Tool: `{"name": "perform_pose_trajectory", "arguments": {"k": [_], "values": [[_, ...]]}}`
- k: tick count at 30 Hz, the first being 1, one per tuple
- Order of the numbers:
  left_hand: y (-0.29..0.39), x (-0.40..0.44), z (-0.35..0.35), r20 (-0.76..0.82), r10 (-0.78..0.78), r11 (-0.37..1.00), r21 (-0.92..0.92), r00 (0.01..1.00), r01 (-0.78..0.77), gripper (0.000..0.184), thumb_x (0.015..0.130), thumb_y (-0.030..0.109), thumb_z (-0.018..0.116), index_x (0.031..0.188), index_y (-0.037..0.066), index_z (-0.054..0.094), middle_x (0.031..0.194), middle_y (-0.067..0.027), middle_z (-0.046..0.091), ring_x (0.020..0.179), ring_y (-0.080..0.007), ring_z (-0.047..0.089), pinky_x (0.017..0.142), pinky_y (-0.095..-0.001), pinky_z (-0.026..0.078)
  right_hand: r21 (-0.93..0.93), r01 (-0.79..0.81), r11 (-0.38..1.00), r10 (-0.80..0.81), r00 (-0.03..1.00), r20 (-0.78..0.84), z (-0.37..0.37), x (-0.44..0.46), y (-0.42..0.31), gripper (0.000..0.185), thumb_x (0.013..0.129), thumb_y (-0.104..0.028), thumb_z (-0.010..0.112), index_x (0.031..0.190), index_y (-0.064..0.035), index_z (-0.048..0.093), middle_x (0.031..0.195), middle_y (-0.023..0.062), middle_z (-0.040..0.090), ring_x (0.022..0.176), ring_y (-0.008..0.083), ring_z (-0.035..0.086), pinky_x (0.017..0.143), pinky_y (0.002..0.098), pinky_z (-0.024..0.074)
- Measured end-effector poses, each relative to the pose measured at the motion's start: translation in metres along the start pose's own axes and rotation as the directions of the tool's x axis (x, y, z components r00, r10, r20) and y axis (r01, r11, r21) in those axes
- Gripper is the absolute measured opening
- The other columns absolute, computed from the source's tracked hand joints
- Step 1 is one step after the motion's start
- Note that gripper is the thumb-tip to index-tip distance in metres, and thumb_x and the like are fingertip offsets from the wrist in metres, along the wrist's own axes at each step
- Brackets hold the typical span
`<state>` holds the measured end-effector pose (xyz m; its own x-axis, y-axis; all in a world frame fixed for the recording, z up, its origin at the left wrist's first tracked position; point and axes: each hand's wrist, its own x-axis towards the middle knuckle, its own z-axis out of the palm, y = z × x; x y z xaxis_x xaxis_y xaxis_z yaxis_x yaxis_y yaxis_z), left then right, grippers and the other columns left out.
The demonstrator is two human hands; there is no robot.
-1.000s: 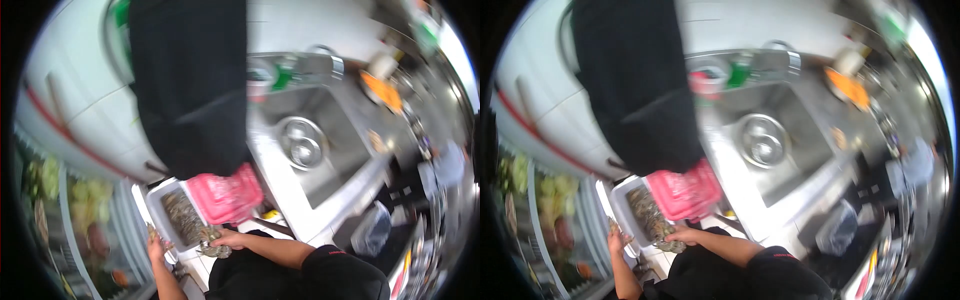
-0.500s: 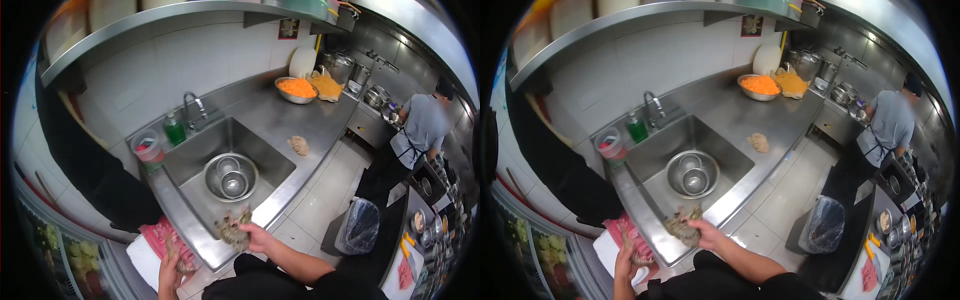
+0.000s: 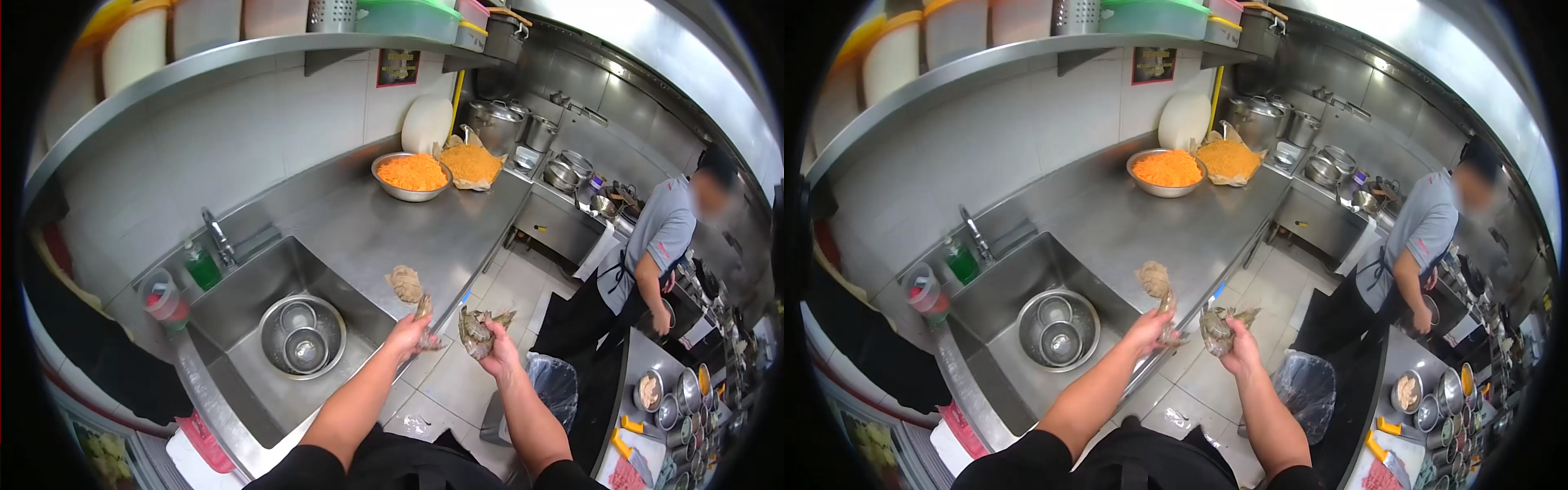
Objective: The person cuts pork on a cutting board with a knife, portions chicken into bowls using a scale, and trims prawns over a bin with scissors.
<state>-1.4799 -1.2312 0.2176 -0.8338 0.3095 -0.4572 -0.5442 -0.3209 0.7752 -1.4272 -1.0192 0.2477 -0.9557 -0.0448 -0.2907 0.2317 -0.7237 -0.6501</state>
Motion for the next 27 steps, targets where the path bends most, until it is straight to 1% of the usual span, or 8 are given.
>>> {"name": "perform_pose_trajectory", "arguments": {"k": [5,9,13,18,22,23,26,27], "values": [[-0.001,0.126,0.008,0.088,0.008,0.982,0.188,0.996,-0.025,0.036,0.096,0.030,0.058,0.122,0.006,0.049,0.096,-0.0086,0.060,0.072,-0.0198,0.065,0.059,-0.0364,0.054,-0.140,-0.054,0.989,0.048,0.998,-0.042,0.018,0.072,-0.007,0.032,0.094,-0.019,0.053,0.122,-0.0025,0.054,0.119,0.0147,0.062,0.107,0.0293,0.062,0.095,0.0445,0.0512],[0.015,0.198,-0.043,-0.007,0.229,0.854,0.482,0.973,-0.197,0.043,0.092,0.029,0.063,0.119,-0.003,0.050,0.097,-0.0153,0.066,0.065,-0.0205,0.066,0.058,-0.0358,0.054,-0.301,-0.121,0.946,0.112,0.993,-0.047,0.027,0.149,-0.014,0.034,0.094,-0.022,0.053,0.121,-0.0013,0.053,0.118,0.0150,0.063,0.106,0.0292,0.063,0.094,0.0444,0.0518],[0.079,0.197,-0.110,-0.183,0.329,0.851,0.482,0.927,-0.207,0.050,0.092,0.028,0.063,0.127,-0.004,0.048,0.094,-0.0143,0.067,0.065,-0.0189,0.066,0.058,-0.0352,0.052,-0.361,-0.257,0.897,0.228,0.966,-0.121,0.043,0.206,-0.003,0.031,0.091,-0.013,0.058,0.116,0.0041,0.052,0.108,0.0182,0.064,0.096,0.0326,0.066,0.082,0.0467,0.0575],[0.130,0.221,-0.153,-0.201,0.272,0.862,0.485,0.941,-0.145,0.047,0.091,0.029,0.065,0.125,-0.001,0.054,0.092,-0.0125,0.065,0.066,-0.0156,0.064,0.057,-0.0339,0.051,-0.449,-0.289,0.845,0.227,0.955,-0.189,0.055,0.259,0.006,0.038,0.087,-0.010,0.062,0.120,0.0037,0.048,0.108,0.0191,0.062,0.095,0.0325,0.066,0.076,0.0474,0.0592],[0.102,0.243,-0.152,-0.138,0.559,0.477,0.860,0.818,-0.181,0.043,0.090,0.031,0.064,0.116,-0.003,0.058,0.093,-0.0217,0.068,0.084,-0.0367,0.067,0.075,-0.0435,0.052,-0.602,-0.261,0.754,0.231,0.964,-0.129,0.064,0.307,0.008,0.052,0.082,-0.008,0.069,0.125,0.0040,0.043,0.111,0.0188,0.060,0.095,0.0296,0.066,0.077,0.0437,0.0588],[0.101,0.241,-0.146,-0.185,0.557,0.521,0.837,0.810,-0.167,0.043,0.089,0.031,0.063,0.116,-0.003,0.058,0.095,-0.0233,0.068,0.089,-0.0384,0.066,0.079,-0.0444,0.051,-0.668,-0.240,0.704,0.191,0.971,-0.147,0.073,0.314,0.009,0.045,0.081,-0.008,0.069,0.120,0.0002,0.048,0.105,0.0141,0.063,0.094,0.0270,0.066,0.079,0.0419,0.0580],[0.102,0.224,-0.118,-0.287,0.504,0.590,0.803,0.814,-0.082,0.045,0.088,0.033,0.063,0.117,-0.002,0.058,0.102,-0.0270,0.066,0.100,-0.0417,0.062,0.088,-0.0462,0.049,-0.875,-0.097,0.474,0.089,0.994,-0.062,0.072,0.350,0.015,0.059,0.078,-0.014,0.073,0.127,0.0027,0.044,0.111,0.0187,0.063,0.102,0.0305,0.064,0.087,0.0408,0.0541],[0.101,0.222,-0.114,-0.283,0.460,0.560,0.828,0.841,-0.028,0.046,0.088,0.033,0.063,0.117,-0.002,0.058,0.105,-0.0272,0.065,0.102,-0.0415,0.062,0.089,-0.0461,0.049,-0.972,-0.027,0.235,0.085,0.996,-0.007,0.072,0.353,0.016,0.063,0.077,-0.018,0.074,0.129,0.0029,0.044,0.113,0.0204,0.062,0.104,0.0316,0.063,0.089,0.0404,0.0526]]}}
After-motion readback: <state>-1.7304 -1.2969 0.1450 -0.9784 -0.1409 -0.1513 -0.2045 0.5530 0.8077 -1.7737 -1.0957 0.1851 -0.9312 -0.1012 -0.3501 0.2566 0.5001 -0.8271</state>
